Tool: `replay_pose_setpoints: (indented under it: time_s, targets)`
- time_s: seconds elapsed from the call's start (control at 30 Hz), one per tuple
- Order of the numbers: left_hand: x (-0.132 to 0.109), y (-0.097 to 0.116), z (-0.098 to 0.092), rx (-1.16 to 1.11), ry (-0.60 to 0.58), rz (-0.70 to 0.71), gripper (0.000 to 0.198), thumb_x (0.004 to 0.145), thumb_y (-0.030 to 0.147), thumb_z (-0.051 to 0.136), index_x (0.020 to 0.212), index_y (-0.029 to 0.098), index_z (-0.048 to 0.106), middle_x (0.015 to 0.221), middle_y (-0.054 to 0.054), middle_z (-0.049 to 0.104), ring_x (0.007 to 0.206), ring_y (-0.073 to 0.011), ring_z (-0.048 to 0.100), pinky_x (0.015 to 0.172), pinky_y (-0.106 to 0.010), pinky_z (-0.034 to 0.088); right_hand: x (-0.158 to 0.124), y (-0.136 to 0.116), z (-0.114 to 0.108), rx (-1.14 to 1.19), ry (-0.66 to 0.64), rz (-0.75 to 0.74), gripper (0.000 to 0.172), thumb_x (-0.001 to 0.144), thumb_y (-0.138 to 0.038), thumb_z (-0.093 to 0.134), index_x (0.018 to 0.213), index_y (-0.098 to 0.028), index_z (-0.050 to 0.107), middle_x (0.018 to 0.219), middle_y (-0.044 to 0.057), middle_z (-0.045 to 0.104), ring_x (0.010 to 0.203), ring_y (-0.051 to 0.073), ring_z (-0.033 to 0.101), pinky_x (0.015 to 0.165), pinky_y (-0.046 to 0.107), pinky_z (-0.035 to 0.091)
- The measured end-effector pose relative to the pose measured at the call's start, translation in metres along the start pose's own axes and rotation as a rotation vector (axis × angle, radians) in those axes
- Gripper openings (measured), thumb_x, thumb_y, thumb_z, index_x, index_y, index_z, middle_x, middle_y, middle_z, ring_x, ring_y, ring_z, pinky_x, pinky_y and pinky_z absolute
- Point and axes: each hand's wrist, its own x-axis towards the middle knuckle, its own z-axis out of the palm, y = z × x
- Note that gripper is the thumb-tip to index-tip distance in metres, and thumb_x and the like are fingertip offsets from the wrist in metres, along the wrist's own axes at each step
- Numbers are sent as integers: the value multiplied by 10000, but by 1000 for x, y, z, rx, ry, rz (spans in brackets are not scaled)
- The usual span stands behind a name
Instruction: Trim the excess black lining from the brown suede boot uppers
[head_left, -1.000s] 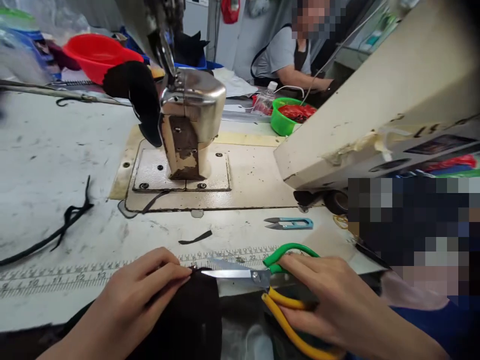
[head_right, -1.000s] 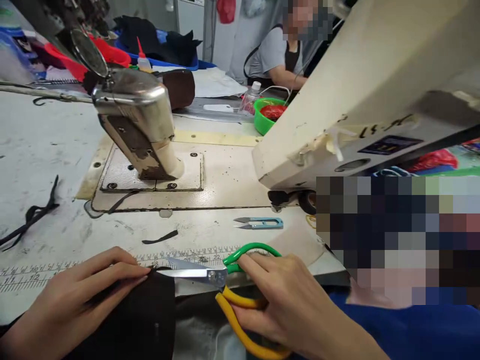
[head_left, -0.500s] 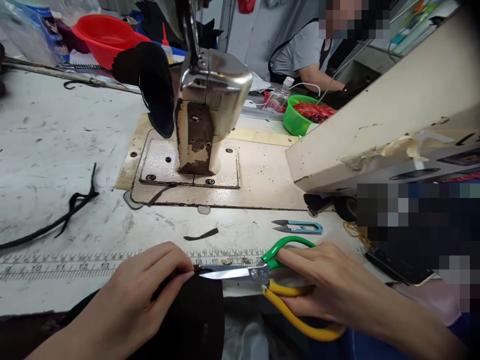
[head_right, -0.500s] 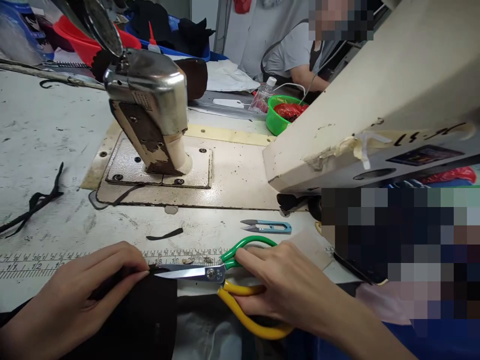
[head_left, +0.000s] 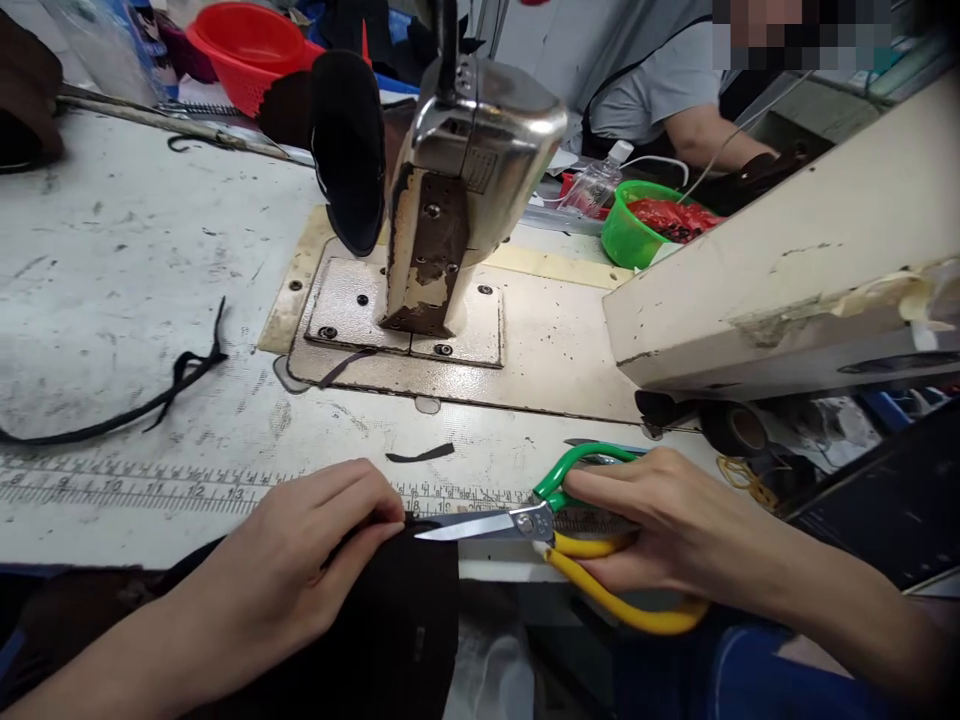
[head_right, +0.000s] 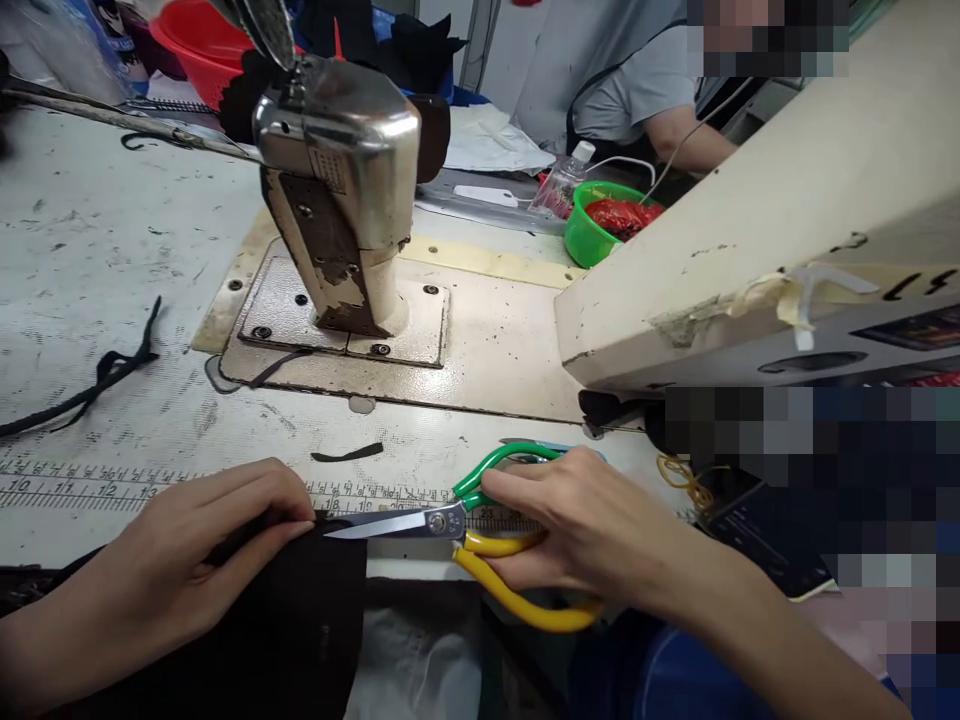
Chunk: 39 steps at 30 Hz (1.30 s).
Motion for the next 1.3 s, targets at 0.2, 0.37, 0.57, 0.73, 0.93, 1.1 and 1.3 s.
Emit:
replay_pose_setpoints:
  time_s: [0.2, 0.37, 0.57, 0.73, 0.93, 1.1, 1.3]
  targets:
    - [1, -1, 0, -9, -7, 8, 143, 1021, 136, 458, 996, 245, 547, 908, 47, 610, 780, -55, 592, 677, -142, 440, 2, 0, -4, 20, -24, -13, 424, 887, -261, 643, 757, -254, 239, 636, -70, 323, 546, 136, 179, 490, 313, 175]
    - [2, -1, 0, -11, -9, 18, 147, 1022, 134, 453, 1012, 248, 544, 913, 46, 605, 788, -54, 585, 686, -140, 436, 8, -5, -7, -86, 7, -44, 326, 904, -258, 579, 768, -258, 283, 642, -66, 319, 547, 143, 166, 506, 317, 163]
    - [2, -2, 1, -14, 13, 20, 148, 1017, 119, 455, 981, 237, 538, 891, 44, 599, 764, -59, 575, 672, -155, 433, 16, -8, -20, -59, -97, -21, 365, 904, -279, 599, 746, -255, 272, 620, -72, 281, 543, 141, 134, 505, 323, 145]
    - [0, -2, 1, -49, 5, 16, 164, 1006, 101, 459, 958, 230, 548, 891, 39, 598, 775, -59, 579, 685, -154, 438, 28, -13, -29, -100, -190, -14, 410, 922, -365, 673, 757, -251, 316, 584, -85, 326, 492, 115, 195, 479, 292, 159]
    - [3, -4, -3, -138, 15, -85, 162, 989, 139, 509, 919, 230, 623, 891, 41, 641, 798, -64, 604, 688, -149, 451, 37, -10, -26, 31, -254, 28, 441, 921, -369, 687, 732, -250, 307, 553, -95, 253, 479, 109, 174, 445, 269, 141]
    - [10, -6, -12, -287, -40, -256, 141, 963, 250, 587, 856, 227, 676, 834, 35, 664, 718, -89, 585, 613, -201, 424, 31, -16, -24, 65, -207, 7, 331, 924, -289, 616, 750, -244, 337, 558, -91, 318, 481, 106, 215, 473, 272, 163]
    - [12, -5, -17, -362, -55, -274, 145, 954, 263, 600, 855, 220, 697, 841, 23, 672, 731, -101, 589, 641, -220, 433, 29, -34, -31, 32, -232, 96, 321, 890, -341, 651, 723, -237, 398, 531, -76, 353, 465, 112, 292, 473, 268, 199]
